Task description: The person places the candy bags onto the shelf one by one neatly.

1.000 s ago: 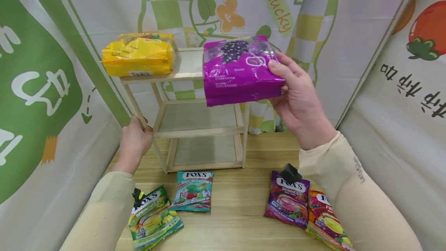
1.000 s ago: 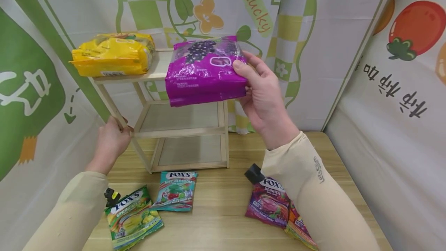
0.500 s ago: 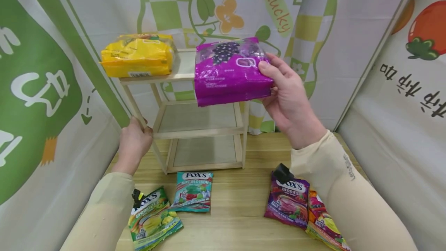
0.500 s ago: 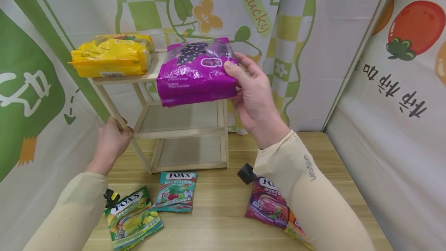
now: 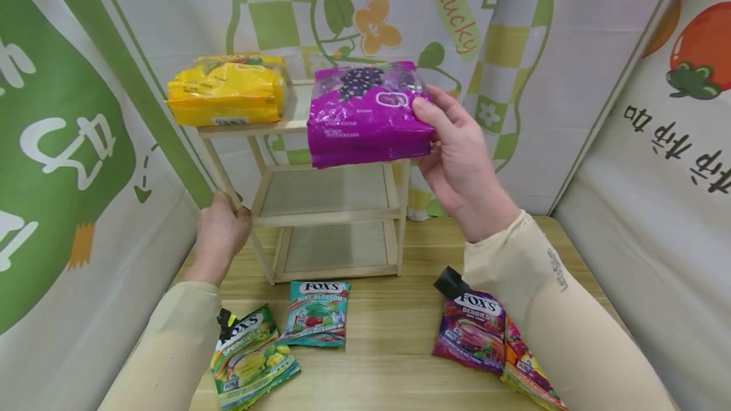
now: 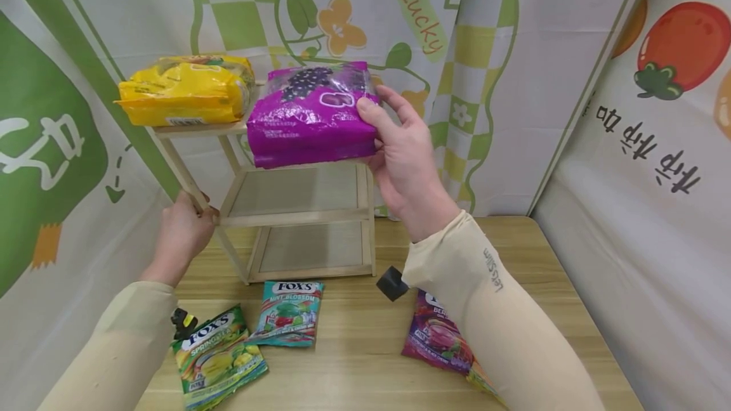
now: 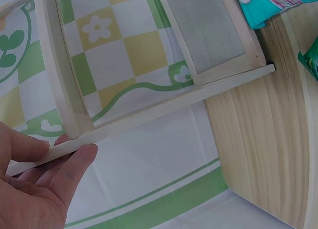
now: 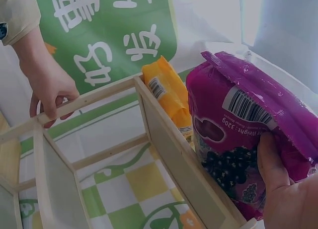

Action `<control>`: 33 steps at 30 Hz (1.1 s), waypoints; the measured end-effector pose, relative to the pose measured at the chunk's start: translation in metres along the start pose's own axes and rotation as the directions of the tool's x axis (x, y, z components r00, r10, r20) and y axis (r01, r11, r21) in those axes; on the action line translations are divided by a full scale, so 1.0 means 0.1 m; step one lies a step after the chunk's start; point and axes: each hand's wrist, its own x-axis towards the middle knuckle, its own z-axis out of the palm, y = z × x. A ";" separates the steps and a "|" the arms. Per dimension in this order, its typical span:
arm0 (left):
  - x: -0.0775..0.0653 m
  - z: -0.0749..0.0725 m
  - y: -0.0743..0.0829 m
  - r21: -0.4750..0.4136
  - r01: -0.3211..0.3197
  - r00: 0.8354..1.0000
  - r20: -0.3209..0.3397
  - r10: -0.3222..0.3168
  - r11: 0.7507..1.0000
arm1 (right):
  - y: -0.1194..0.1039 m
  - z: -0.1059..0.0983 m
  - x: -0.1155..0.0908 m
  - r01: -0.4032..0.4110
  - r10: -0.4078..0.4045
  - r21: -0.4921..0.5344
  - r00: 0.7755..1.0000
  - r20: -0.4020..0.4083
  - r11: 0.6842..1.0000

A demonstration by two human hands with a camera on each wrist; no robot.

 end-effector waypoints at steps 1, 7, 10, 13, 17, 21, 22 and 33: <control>0.00 0.00 0.00 0.005 0.000 1.000 0.000 0.000 1.000 | 0.01 0.01 0.01 -0.003 0.003 0.003 1.000 -0.009 1.000; 0.01 0.01 -0.01 0.028 -0.012 1.000 -0.017 0.013 1.000 | 0.04 0.08 0.04 0.003 -0.001 0.028 0.998 -0.070 1.000; 0.01 0.01 -0.01 0.025 -0.016 1.000 -0.018 0.016 1.000 | 0.06 0.11 0.06 0.020 -0.017 0.036 0.995 -0.100 0.999; 0.01 0.02 -0.02 0.018 -0.020 1.000 -0.015 0.021 1.000 | 0.09 0.14 0.09 0.033 -0.028 0.034 0.991 -0.128 0.999; 0.01 0.02 -0.02 0.020 -0.028 1.000 -0.015 0.028 0.999 | 0.11 0.16 0.13 0.035 -0.030 0.026 0.987 -0.159 0.999; 0.01 0.03 -0.03 0.026 -0.035 0.999 -0.019 0.036 0.999 | 0.12 0.17 0.16 0.030 -0.026 0.021 0.984 -0.177 0.999; 0.02 0.03 -0.03 0.026 -0.037 0.999 -0.020 0.038 0.999 | 0.12 0.17 0.17 0.029 -0.025 0.018 0.983 -0.180 0.999; 0.02 0.02 -0.04 0.025 -0.033 0.999 -0.025 0.033 0.999 | 0.10 0.18 0.16 -0.027 0.026 -0.003 0.983 -0.183 1.000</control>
